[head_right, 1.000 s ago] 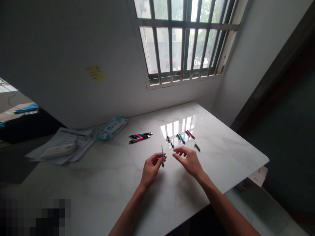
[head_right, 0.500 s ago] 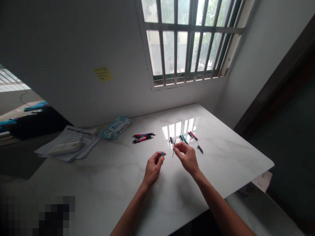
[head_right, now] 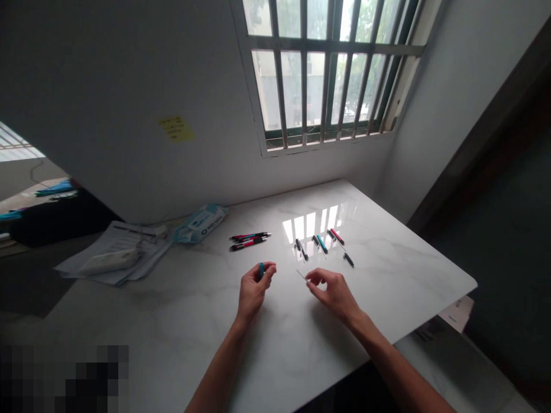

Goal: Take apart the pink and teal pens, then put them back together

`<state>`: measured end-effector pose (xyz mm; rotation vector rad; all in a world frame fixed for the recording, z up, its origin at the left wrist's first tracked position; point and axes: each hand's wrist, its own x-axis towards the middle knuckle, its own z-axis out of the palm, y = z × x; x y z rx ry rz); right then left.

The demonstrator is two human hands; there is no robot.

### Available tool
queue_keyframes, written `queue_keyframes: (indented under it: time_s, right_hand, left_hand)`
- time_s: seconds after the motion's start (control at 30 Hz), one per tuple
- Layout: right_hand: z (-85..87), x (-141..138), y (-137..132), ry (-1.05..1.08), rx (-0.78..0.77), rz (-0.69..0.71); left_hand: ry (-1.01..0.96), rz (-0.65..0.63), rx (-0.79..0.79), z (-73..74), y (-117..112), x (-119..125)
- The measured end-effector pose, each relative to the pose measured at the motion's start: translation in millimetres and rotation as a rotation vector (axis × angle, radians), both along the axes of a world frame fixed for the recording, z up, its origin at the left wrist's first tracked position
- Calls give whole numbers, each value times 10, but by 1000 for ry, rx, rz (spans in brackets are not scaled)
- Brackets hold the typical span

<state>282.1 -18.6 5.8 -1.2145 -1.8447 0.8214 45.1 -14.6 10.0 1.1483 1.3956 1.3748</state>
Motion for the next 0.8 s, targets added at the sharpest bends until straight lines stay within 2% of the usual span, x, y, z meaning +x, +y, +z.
queue_keyframes:
  time_s: [0.13, 0.23, 0.3, 0.47, 0.6, 0.8]
  right_hand:
    - [-139, 696, 145, -51, 0, -286]
    - [-230, 1110, 308, -126, 13, -473]
    - [-286, 1250, 392, -165, 0, -510]
    - [-407, 1295, 479, -195, 14, -432]
    - [-501, 1316, 513, -157, 65, -493]
    - [-575, 1320, 561, -227, 120, -412]
  left_hand:
    - [132, 2, 19, 23, 3, -52]
    - [245, -99, -18, 11, -17, 20]
    - [299, -171, -53, -10, -25, 119]
    - [464, -337, -103, 18, 21, 470]
    - [556, -392, -133, 108, 169, 840]
    - [694, -393, -183, 81, 472, 1443]
